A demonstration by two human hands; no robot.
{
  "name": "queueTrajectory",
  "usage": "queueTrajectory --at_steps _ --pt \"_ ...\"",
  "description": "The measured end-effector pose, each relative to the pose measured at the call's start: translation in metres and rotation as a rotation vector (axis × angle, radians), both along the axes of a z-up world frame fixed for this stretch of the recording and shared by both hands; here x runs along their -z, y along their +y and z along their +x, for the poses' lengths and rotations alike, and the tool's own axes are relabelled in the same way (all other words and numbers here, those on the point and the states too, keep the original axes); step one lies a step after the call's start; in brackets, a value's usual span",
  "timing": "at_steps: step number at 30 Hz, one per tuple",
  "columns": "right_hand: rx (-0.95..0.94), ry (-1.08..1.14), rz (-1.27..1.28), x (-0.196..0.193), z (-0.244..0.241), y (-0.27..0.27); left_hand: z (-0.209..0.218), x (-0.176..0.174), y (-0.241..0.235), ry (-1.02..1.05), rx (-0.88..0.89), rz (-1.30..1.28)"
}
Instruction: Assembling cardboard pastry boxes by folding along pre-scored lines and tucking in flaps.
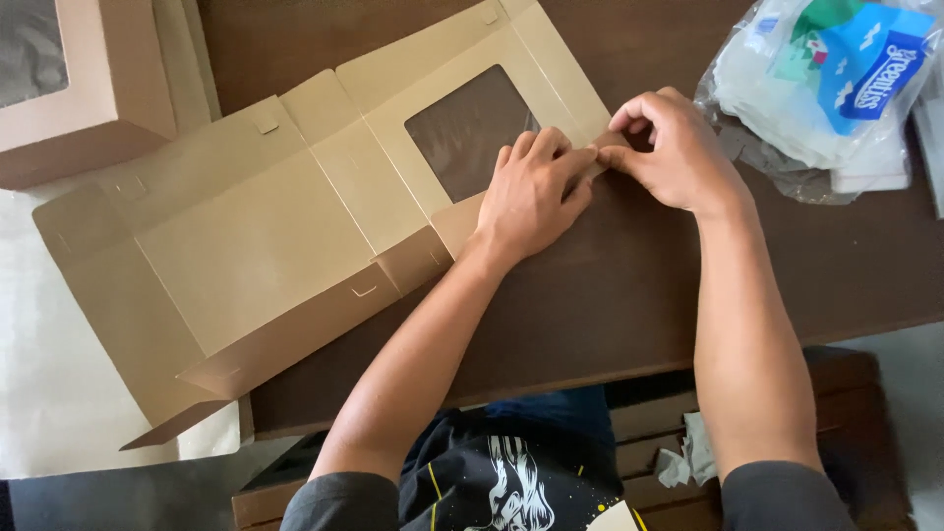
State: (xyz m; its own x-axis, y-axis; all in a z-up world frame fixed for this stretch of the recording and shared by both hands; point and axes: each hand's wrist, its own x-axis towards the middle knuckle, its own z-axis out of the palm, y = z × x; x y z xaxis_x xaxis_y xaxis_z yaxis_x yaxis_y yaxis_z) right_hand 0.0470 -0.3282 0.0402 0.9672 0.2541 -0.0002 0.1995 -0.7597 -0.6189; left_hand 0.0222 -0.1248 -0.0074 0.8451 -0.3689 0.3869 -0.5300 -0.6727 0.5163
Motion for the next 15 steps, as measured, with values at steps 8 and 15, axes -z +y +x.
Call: queueTrajectory --at_steps 8,15 --pt "0.078 0.003 0.046 0.002 0.003 0.007 0.001 0.0 0.0 0.003 0.014 -0.028" --pt "0.099 -0.015 0.05 -0.002 0.002 0.013 0.0 -0.002 0.0 -0.019 0.007 -0.026"
